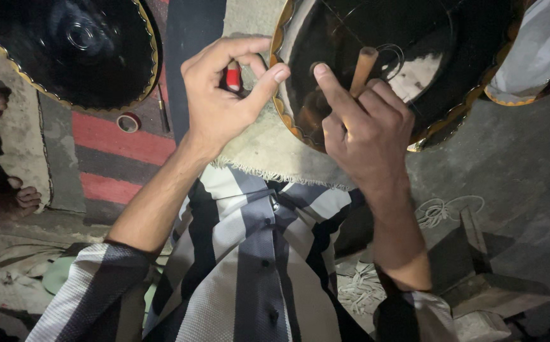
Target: The person sits at a workbench and decorates large black lacquered plates with gold rims, using a small hand tool to draw fine lines and patterns on the plate surface. They steady each plate with one hand while working, reposition the plates, and continue detailing the surface throughout the clip.
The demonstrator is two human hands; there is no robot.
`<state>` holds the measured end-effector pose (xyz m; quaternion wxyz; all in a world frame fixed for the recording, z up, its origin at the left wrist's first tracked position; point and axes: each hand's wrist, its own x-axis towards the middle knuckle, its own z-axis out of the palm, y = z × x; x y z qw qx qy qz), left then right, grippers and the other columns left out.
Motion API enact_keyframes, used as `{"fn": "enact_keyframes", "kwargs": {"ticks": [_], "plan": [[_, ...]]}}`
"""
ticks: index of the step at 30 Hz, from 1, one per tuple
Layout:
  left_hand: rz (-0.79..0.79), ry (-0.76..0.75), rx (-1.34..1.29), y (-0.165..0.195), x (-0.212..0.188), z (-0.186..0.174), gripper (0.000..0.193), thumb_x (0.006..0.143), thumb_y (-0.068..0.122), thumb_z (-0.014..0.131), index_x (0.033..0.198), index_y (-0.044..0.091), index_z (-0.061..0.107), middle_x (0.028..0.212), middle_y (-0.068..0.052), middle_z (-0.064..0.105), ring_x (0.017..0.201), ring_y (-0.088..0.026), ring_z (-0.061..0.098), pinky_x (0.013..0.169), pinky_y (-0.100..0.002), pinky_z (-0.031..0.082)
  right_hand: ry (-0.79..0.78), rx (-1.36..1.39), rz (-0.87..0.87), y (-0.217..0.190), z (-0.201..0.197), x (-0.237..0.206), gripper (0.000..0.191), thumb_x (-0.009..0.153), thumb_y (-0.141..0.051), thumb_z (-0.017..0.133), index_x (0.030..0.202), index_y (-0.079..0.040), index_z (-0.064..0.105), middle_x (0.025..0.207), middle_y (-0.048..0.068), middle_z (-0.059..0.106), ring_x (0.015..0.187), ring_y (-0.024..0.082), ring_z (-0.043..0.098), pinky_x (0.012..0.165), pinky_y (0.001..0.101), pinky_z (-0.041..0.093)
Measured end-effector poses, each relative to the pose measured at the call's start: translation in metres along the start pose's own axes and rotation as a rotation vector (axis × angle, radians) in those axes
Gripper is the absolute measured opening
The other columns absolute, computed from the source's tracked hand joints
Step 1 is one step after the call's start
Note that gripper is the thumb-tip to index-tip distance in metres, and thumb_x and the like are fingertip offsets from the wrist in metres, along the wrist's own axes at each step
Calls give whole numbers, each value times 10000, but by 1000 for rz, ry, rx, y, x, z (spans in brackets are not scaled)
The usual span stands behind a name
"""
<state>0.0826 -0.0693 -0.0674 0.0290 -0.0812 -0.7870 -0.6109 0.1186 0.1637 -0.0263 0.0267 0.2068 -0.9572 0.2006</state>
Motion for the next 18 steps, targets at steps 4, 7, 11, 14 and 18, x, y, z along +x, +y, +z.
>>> {"fn": "enact_keyframes", "kwargs": {"ticks": [4,7,11,14,18], "plan": [[9,-2,-3,1,1,0,310,967,92,923,1202,60,723,876,-5,718,673,-33,564,607,-201,419,-19,3,-11,3,1,-3,557,901,12,661,1445,-108,685,737,25,551,721,189,529,654,337,458],[30,-15,-26,3,5,0,307,988,91,914,1223,63,719,895,-3,723,702,-24,598,619,-191,436,-22,10,-5,3,2,-6,559,887,13,658,1433,-104,689,708,27,531,698,192,517,648,342,460],[33,-17,-35,11,11,1,301,990,90,908,1222,64,718,893,-4,724,687,-14,586,600,-182,418,-2,53,38,-1,1,-9,579,896,17,641,1459,-115,675,763,45,556,750,208,537,690,350,463],[2,-12,-7,19,13,1,298,969,91,914,1197,63,725,867,-4,721,677,-26,538,578,-186,392,-21,44,44,-2,-2,-10,562,886,16,649,1437,-92,685,710,44,541,698,210,513,690,363,468],[26,-22,-16,22,16,0,298,992,95,910,1218,66,717,888,1,717,672,-19,561,601,-191,409,-27,45,47,-2,-2,-9,551,888,8,654,1432,-80,679,736,52,567,733,214,545,690,358,467]]}}
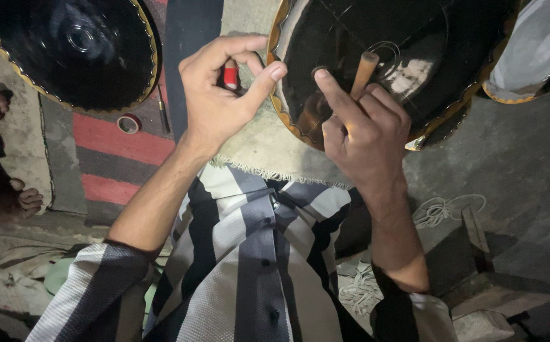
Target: The person sits at a workbench and decorates large black lacquered plates with gold rims, using a small hand tool to draw fine lines and patterns on the plate surface. They steady each plate with one hand while working, reposition the plates, and continue detailing the surface throughout the clip.
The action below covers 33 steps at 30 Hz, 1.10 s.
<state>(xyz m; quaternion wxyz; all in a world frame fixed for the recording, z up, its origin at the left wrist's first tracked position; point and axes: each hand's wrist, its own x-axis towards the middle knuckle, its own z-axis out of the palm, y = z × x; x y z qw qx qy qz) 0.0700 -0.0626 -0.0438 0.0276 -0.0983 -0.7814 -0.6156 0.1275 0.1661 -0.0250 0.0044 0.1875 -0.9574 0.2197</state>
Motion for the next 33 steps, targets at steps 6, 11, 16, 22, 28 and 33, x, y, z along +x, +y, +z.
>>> {"fn": "enact_keyframes", "kwargs": {"ticks": [6,11,16,22,28,33], "plan": [[-17,5,3,-10,-5,0,295,980,98,913,1202,63,723,880,2,720,646,-16,539,580,-189,395,-5,60,30,2,1,-1,554,891,19,643,1435,-79,676,770,59,584,759,206,555,717,356,489],[-28,15,18,-20,-16,1,293,968,103,920,1189,64,731,868,5,720,662,-25,518,568,-188,385,-5,65,23,1,0,-3,543,882,25,642,1417,-60,683,749,51,570,730,207,552,698,361,491],[-17,16,7,-29,-21,2,295,972,95,919,1195,63,728,871,4,721,637,-15,524,573,-189,384,5,52,18,-1,0,-3,578,878,29,639,1446,-77,673,788,47,596,764,206,562,718,361,494],[21,1,5,-28,-24,2,296,1000,83,912,1224,55,720,893,3,725,673,-14,565,603,-182,408,-14,15,-15,-1,-6,-5,560,858,13,653,1401,-110,714,731,51,564,724,218,544,679,365,491],[3,15,-4,-23,-23,4,289,990,77,909,1207,43,721,861,5,721,645,-12,526,587,-182,392,-19,9,-64,5,-10,-14,535,878,-8,656,1391,-139,731,760,52,569,764,220,554,741,378,498],[4,22,-3,-14,-21,5,283,994,76,909,1201,43,719,858,8,721,646,-10,525,589,-184,391,-37,-28,-35,7,-9,-27,543,844,6,650,1363,-125,742,726,47,581,704,203,541,704,374,459]]}}
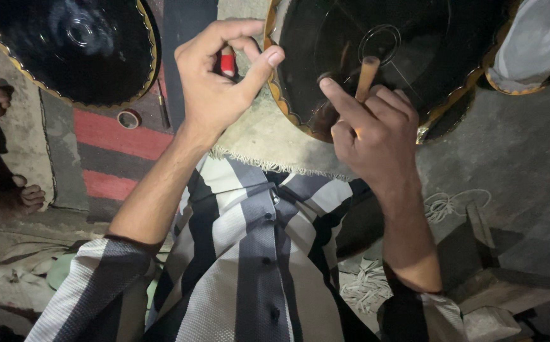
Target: The person sits at a workbench and decorates large black lacquered plates with gold rims, using a small hand tool to draw fine lines and patterns on the plate surface. They steady each plate with one hand while working, reposition the plates, and continue detailing the surface throughout the clip.
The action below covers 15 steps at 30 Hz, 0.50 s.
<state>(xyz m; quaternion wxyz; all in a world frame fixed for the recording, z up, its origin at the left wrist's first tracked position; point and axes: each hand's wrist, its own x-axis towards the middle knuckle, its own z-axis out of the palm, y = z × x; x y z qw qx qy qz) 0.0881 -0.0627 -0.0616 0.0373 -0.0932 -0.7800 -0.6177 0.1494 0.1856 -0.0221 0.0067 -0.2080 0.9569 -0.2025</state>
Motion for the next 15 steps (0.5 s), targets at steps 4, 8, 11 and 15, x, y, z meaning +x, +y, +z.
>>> {"fn": "enact_keyframes", "kwargs": {"ticks": [4,8,11,15], "plan": [[-8,1,24,13,3,-1,277,994,91,911,1190,39,722,839,1,722,683,-34,540,594,-197,409,22,120,69,-4,-4,-10,491,920,7,643,1389,-119,715,807,49,638,764,187,590,768,390,476],[29,-8,90,23,21,-4,314,997,115,914,1226,30,716,840,-10,711,700,-63,560,644,-228,436,114,513,304,0,-11,-15,309,1059,-17,695,1364,-52,667,946,62,690,821,135,670,665,251,524],[126,-45,115,21,45,-6,253,1027,90,876,1207,24,710,803,-28,677,692,-85,581,655,-237,449,315,710,291,13,-2,-3,235,1122,-1,711,1324,-14,590,1030,90,693,884,146,709,750,241,591],[223,-72,168,14,69,-2,254,1047,67,813,1267,45,688,747,-35,623,705,-124,593,731,-271,465,472,747,301,25,16,27,218,1114,74,718,1260,2,572,1062,130,689,878,174,746,759,267,666]]}}
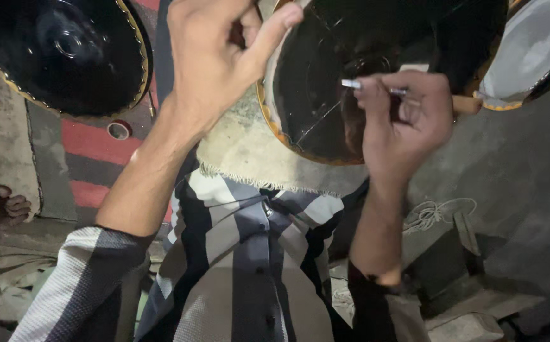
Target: The person sits at a workbench and decorates large black lacquered plates with gold rims, using a small hand tool to draw fine lines and patterns on the plate surface. They steady each plate with one hand while working, reposition the plates, and continue detailing the surface throughout the clip.
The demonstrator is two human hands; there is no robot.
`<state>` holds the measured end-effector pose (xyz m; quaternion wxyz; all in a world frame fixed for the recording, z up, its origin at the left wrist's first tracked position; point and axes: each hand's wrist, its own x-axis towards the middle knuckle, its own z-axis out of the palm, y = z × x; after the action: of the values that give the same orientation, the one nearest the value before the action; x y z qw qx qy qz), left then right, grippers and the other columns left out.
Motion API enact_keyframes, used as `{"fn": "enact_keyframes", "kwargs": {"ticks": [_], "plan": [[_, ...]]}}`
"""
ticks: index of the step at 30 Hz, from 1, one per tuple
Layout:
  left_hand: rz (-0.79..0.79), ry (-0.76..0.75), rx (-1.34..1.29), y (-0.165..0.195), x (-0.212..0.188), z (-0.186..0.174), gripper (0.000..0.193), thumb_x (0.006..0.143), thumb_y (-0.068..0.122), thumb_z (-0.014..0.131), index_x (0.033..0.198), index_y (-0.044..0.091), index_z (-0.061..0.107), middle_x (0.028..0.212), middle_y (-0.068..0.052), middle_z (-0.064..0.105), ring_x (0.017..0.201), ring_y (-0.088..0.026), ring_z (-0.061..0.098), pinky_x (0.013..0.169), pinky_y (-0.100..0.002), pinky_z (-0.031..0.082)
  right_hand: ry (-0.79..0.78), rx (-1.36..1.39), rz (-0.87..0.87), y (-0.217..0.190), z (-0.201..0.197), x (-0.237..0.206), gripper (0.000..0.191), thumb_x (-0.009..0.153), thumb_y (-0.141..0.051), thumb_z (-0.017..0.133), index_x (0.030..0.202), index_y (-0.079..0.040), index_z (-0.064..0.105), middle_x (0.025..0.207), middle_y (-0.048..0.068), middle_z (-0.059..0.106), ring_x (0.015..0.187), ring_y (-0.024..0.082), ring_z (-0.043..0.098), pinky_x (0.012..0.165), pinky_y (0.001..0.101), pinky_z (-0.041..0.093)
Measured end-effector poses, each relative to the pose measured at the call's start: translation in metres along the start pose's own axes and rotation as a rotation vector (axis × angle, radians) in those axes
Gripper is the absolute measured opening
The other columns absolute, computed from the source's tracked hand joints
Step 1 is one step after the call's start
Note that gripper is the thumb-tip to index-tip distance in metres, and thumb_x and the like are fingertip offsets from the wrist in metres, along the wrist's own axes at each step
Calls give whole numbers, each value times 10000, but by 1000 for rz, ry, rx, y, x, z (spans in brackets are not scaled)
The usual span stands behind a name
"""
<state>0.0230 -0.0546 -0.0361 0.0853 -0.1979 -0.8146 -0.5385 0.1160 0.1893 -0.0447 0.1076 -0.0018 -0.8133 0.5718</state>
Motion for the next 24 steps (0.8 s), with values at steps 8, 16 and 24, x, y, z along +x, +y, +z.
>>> {"fn": "enact_keyframes", "kwargs": {"ticks": [8,16,24], "plan": [[-64,-31,28,-3,-13,5,364,1065,59,834,1391,77,673,645,0,534,631,-133,536,702,-291,397,19,-73,24,-27,26,20,215,998,182,721,1151,94,599,1131,191,647,1033,237,701,877,297,635],[-27,-9,-42,4,-13,11,371,1056,73,836,1381,95,659,636,5,536,611,-115,524,690,-272,408,42,-22,10,-37,23,14,176,1045,187,709,1150,79,619,1132,192,686,1034,233,753,894,295,672],[-133,-23,-79,-23,-5,14,332,1058,95,878,1332,84,689,620,-21,512,522,-102,494,613,-251,421,47,-377,-59,-11,47,15,160,1044,111,777,1133,37,667,1088,144,745,976,188,761,843,265,632]]}}
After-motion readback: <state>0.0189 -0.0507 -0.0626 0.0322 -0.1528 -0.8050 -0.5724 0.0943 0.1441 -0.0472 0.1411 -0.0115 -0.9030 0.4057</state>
